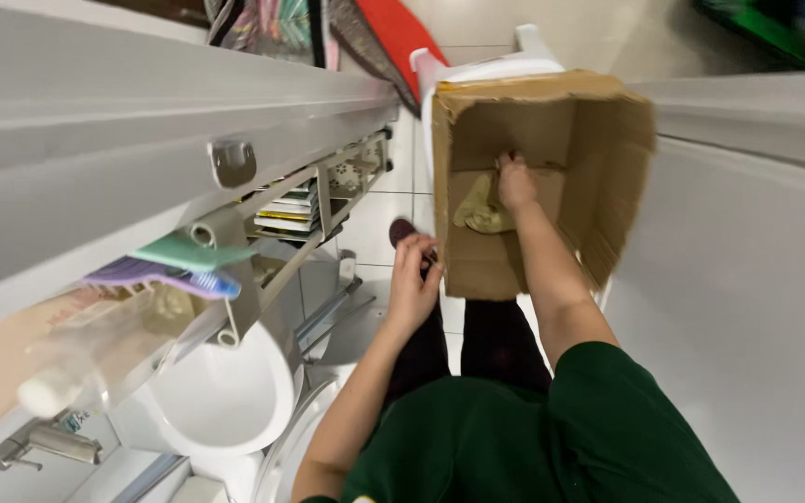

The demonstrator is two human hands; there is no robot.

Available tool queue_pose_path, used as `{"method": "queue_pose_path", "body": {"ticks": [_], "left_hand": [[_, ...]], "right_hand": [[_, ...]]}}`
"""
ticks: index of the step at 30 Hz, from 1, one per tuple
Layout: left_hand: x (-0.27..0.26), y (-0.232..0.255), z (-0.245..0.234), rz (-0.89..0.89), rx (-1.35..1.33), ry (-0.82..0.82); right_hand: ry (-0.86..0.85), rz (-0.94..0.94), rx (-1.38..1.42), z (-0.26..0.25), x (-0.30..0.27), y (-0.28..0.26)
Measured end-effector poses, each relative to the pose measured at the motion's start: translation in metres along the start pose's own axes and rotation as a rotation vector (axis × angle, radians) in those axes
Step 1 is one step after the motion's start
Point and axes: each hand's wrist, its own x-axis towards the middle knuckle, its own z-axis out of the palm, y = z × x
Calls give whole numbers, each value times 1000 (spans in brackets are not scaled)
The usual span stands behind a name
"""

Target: The person organizes bathroom items by transferring them from a cardboard box to a plastic storage rack. They place a mirror, hairbrush, comb, toothbrush, and a yellow packet onto the rack, then discard the empty box and a cloth into a trash bin.

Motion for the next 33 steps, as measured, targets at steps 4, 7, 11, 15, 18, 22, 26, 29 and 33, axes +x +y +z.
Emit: {"method": "queue_pose_path", "body": {"ticks": [4,7,11,15,18,22,26,29,33], "left_hand": [[-5,-20,13,-115,0,23],[-4,-29,19,-173,-10,34],[-7,-28,30,-179,-24,20],[-1,-22,43,-163,-34,-9],[3,-19,51,-207,1,2],[1,-33,58,-250,42,0],[9,-86,76,-312,55,-37],[11,-122,86,-407,12,-56],[17,-125,74,-318,-124,-51]], "right_hand": [[-124,-30,-67,19,26,4],[23,-127,-93,21,31,10],[81,-138,126,7,33,26],[206,-18,469,-5,21,46],[163,116,1018,-16,8,56],[-69,304,1853,-52,-30,49],[-238,103,2165,-124,-100,28],[-137,-72,2121,-159,-151,29],[652,-249,1287,-199,-219,75]]}}
